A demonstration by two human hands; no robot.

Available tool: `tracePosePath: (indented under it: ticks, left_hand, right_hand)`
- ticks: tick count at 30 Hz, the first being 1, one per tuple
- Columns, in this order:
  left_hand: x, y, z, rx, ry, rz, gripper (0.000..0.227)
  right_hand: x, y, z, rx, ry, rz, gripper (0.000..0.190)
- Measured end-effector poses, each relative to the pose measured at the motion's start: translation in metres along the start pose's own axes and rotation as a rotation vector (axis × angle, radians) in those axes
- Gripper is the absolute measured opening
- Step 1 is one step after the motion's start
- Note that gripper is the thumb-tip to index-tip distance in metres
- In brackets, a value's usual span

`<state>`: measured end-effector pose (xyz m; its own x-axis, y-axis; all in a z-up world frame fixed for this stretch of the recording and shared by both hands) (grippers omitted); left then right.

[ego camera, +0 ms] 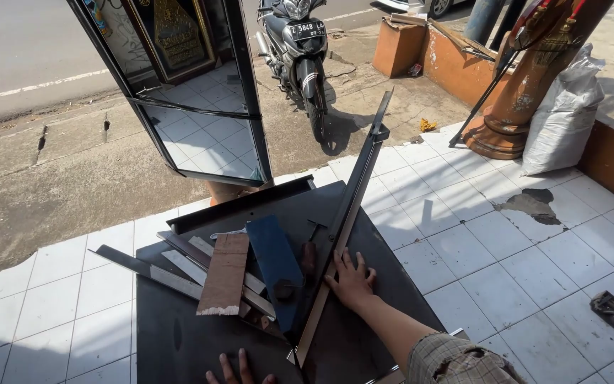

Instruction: The person measures and marks a metal profile with a ruler and pen, then uses a miter saw to cut the profile. The person repeats the process with another profile, aligning it against the saw's fence before cutting.

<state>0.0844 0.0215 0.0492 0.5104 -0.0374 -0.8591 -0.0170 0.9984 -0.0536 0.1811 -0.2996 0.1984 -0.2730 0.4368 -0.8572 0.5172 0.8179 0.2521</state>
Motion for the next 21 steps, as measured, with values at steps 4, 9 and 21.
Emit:
tracePosePath:
  ticks: [4, 9, 21]
  left_hand:
    - [-0.071, -0.014, 0.017, -0.200, 1.041, 0.125, 0.083]
    - [-0.108, -0.034, 0.033, -0.152, 1.197, -0.290, 0.079]
    - [-0.111, -0.037, 0.038, -0.078, 1.123, -0.352, 0.087]
  right_hand:
    - [0.014, -0.005, -0.001, -0.053, -0.047, -0.034, 0.063]
    - [0.016, 0.000, 0.005, -0.099, -0.117, 0.000, 0.063]
    - [0.010, -0.010, -0.017, -0.176, -0.415, 0.372, 0.052]
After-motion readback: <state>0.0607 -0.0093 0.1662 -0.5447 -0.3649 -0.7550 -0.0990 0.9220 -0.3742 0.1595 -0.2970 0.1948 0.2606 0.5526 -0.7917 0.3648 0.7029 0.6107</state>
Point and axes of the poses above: each hand's wrist, its own z-axis towards the middle knuckle, its own x-axis out of the palm, y = z × x, the point moved 10 cm from there along z, towards the middle knuckle, and after that the axes turned 10 degrees about x, right-handed, at the moved point
